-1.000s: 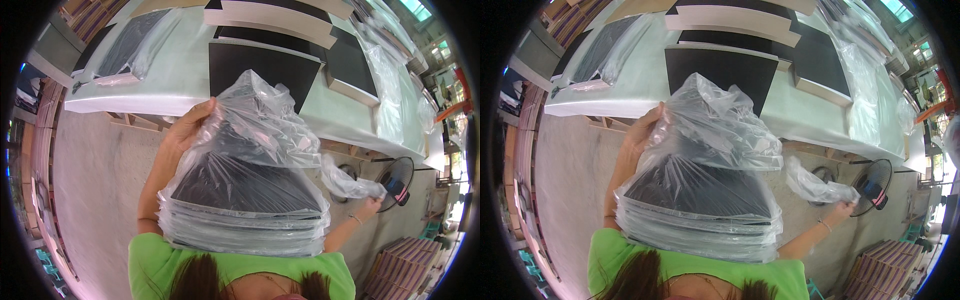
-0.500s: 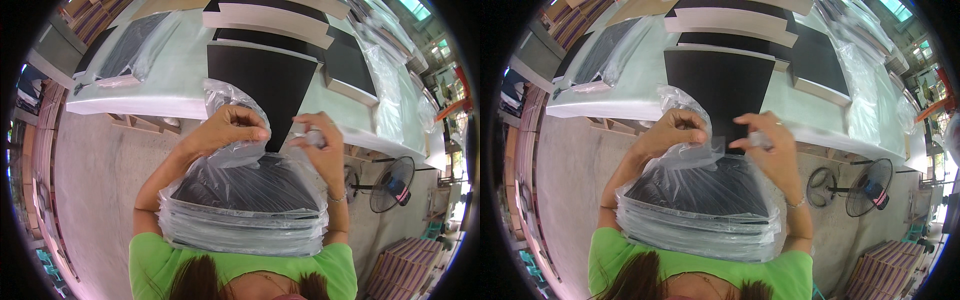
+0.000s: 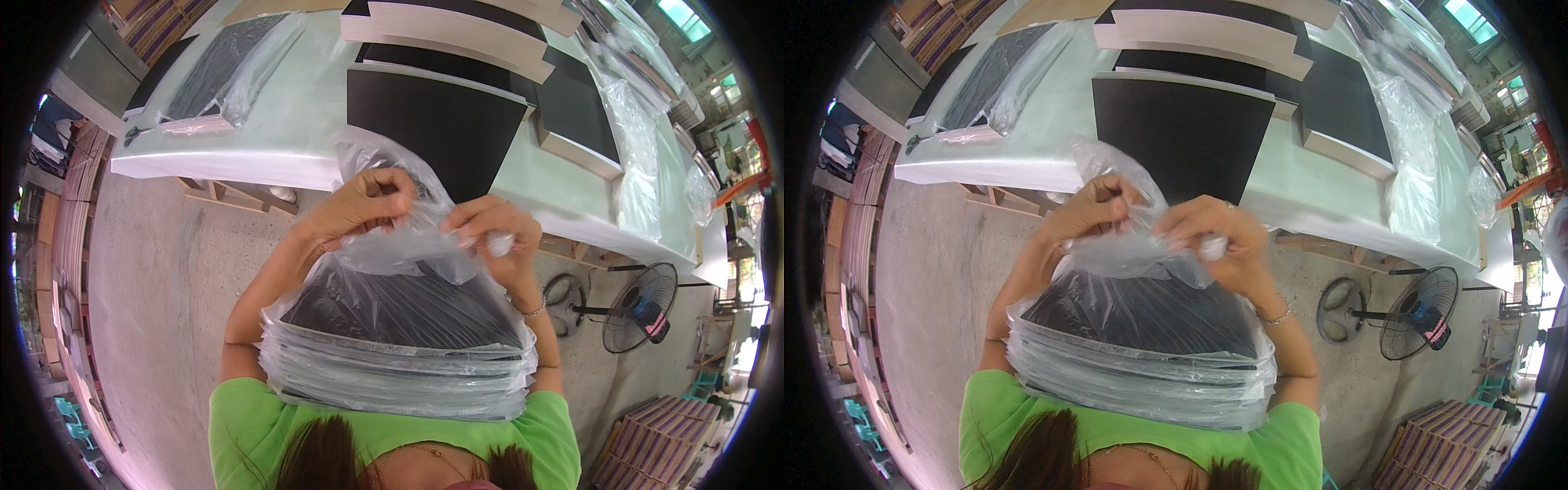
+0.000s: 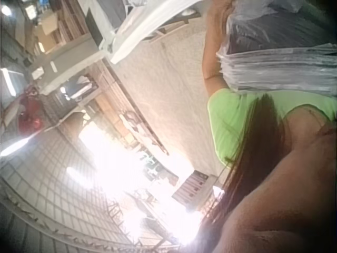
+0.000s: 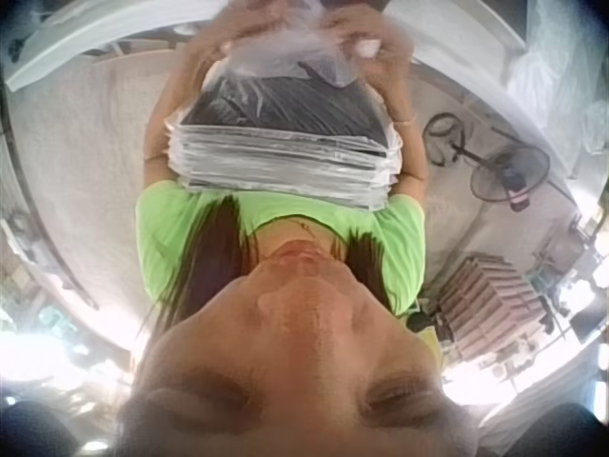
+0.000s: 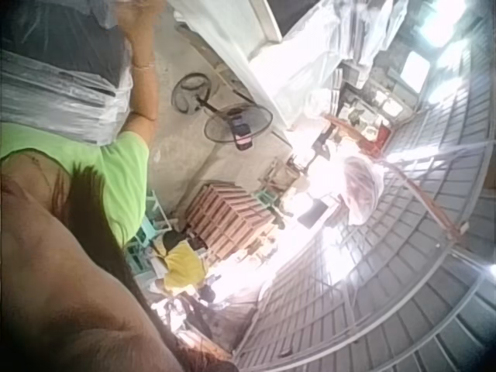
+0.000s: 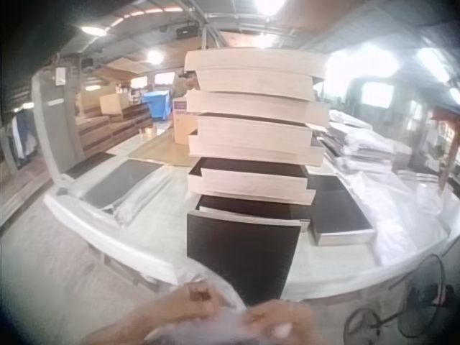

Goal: The person wraps individual black panels in clear plastic bags, tucking the plastic around the edges and stacking the wrapped items on top of one another on the workspace.

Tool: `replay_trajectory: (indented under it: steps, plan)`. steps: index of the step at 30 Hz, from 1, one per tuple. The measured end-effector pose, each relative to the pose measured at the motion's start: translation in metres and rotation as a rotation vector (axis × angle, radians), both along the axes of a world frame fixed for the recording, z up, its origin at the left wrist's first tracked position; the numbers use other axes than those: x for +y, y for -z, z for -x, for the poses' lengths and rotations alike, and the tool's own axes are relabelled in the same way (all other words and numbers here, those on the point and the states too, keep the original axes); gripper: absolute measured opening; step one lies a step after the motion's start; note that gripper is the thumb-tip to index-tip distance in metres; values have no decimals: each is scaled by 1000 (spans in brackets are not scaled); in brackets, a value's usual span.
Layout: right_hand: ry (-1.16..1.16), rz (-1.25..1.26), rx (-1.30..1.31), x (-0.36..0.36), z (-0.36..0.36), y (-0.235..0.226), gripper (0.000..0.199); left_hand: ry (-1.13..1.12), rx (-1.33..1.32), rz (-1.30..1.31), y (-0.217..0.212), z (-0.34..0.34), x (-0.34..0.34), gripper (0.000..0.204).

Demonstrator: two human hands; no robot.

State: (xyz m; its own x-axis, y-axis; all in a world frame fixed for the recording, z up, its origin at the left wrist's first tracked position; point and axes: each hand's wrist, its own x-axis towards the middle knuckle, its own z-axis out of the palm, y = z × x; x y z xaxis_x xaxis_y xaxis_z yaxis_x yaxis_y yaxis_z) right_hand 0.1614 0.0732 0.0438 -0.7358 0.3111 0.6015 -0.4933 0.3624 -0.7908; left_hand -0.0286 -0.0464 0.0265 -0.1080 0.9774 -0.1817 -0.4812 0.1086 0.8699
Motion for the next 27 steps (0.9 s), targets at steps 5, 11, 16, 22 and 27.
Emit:
replay_trajectory:
  steps: [5, 11, 16, 22, 27]
  plan:
    - [109, 296, -227, 20, -29, 6, 14, -577, 508, -71, 2, 41, -4, 18]
    - [306, 262, -393, 10, -2, -7, 20, -213, 1469, -514, -43, -21, 13, 23]
    - [-402, 192, -522, 35, -22, 1, 27, -13, 360, -216, -29, -9, 11, 24]
    - [-386, 832, 302, 46, -52, 27, 41, 121, -85, 222, -32, -1, 0, 44]
    - [-412, 1180, 113, 61, -54, 57, 48, 256, -408, -427, 54, 41, -15, 47]
